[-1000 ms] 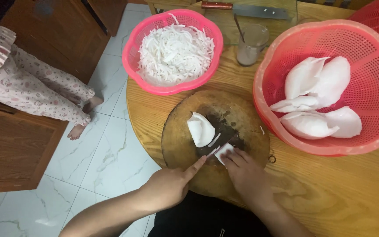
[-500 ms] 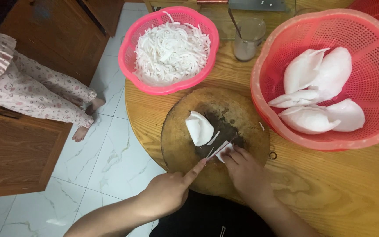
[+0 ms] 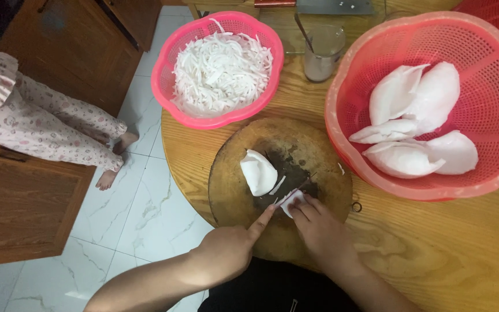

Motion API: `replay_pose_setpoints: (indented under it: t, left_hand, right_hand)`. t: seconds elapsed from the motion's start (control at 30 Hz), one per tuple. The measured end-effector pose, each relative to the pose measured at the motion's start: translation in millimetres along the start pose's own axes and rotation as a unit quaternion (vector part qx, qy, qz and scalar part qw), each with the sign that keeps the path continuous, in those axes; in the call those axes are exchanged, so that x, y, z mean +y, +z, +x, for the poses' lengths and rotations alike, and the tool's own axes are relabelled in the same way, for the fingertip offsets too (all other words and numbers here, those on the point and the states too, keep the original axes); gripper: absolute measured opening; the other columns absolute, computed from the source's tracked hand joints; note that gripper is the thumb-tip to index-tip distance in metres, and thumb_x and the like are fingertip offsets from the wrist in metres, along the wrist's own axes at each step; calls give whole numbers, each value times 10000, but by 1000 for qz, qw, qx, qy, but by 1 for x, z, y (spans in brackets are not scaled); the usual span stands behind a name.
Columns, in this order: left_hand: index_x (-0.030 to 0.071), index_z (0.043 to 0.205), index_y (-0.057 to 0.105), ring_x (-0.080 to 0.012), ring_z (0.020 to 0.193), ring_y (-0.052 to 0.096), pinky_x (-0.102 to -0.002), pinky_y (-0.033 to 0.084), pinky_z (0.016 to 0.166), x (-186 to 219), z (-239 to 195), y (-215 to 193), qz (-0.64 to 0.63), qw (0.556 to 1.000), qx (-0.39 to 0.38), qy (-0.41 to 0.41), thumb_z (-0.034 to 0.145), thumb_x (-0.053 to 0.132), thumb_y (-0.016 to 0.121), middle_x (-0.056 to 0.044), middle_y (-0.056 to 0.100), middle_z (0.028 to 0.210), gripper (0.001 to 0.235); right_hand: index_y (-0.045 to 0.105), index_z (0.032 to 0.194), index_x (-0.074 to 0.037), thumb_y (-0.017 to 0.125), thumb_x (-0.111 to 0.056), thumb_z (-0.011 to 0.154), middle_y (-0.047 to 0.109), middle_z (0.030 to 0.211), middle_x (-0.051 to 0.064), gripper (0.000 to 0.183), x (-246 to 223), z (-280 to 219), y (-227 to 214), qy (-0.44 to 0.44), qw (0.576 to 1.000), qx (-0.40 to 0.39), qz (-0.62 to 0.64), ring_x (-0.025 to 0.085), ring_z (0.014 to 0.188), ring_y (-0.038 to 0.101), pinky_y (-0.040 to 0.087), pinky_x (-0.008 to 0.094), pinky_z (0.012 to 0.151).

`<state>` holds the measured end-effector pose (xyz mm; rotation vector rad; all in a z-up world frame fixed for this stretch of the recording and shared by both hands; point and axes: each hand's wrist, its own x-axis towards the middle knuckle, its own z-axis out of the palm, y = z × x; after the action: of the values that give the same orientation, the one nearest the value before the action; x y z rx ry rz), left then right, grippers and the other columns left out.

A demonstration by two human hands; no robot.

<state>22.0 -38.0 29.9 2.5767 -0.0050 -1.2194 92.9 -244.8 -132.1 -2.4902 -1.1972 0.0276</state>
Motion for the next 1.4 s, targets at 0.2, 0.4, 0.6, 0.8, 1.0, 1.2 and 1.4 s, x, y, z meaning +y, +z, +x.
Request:
replay_pose_setpoints:
  t: [0.2, 0.4, 0.6, 0.8, 1.0, 1.2, 1.4]
  left_hand:
    - [334, 1661, -106, -344, 611, 557, -448, 421, 543, -3, 13, -5, 13, 1000, 8, 11, 861, 23, 435, -135, 554, 704, 1015]
    - [332, 1660, -24, -433, 693, 609, -532, 486, 571, -19, 12, 16, 45, 994, 80, 52, 890, 109, 473, -170, 612, 842, 943]
    - [375, 1660, -37, -401, 645, 556, -492, 434, 561, -16, 1, 13, 14, 998, 47, 44, 945, 132, 384, -156, 539, 750, 865]
    - [363, 1662, -47, -407, 652, 556, -497, 438, 573, -18, 2, 15, 17, 998, 40, 36, 938, 126, 393, -163, 549, 783, 879]
    - [325, 1664, -105, -372, 604, 550, -473, 418, 544, -6, 0, -5, -2, 999, 2, 33, 883, 33, 399, -150, 545, 694, 975]
    - [267, 1662, -99, -360, 610, 575, -479, 429, 518, -11, 19, 2, 19, 998, 25, 58, 853, -2, 443, -157, 594, 737, 1010]
    - [360, 1661, -59, -337, 699, 573, -416, 418, 585, -21, 10, -9, -34, 998, 29, 37, 872, 80, 475, -155, 549, 744, 993]
  right_hand:
    - [563, 1361, -53, 441, -133, 945, 584, 1359, 121, 441, 0, -4, 2, -33, 999, 14, -24, 373, 1335, 482, 447, 443, 1062]
    - [570, 1358, -68, 450, -137, 940, 585, 1351, 124, 440, -1, -3, 4, -36, 998, 42, -40, 362, 1261, 525, 475, 434, 1020]
    - [563, 1375, -38, 453, -96, 936, 591, 1336, 141, 456, 3, -3, 7, -48, 998, 31, -18, 378, 1322, 488, 426, 427, 1094]
    - [572, 1370, -86, 450, -167, 947, 605, 1340, 90, 448, -1, -3, 5, -13, 999, 14, -35, 332, 1314, 497, 459, 415, 1048]
    - [573, 1369, -55, 431, -137, 947, 604, 1318, 113, 453, -2, 0, 0, -19, 1000, 9, -15, 363, 1302, 496, 455, 439, 1054]
    - [583, 1341, -35, 461, -106, 913, 595, 1329, 140, 451, 3, -2, 7, -55, 997, 39, -35, 383, 1316, 495, 412, 434, 1109]
    - [570, 1375, -113, 445, -138, 933, 594, 1379, 66, 460, 2, 0, 4, -4, 999, -8, -51, 309, 1359, 472, 433, 407, 1071]
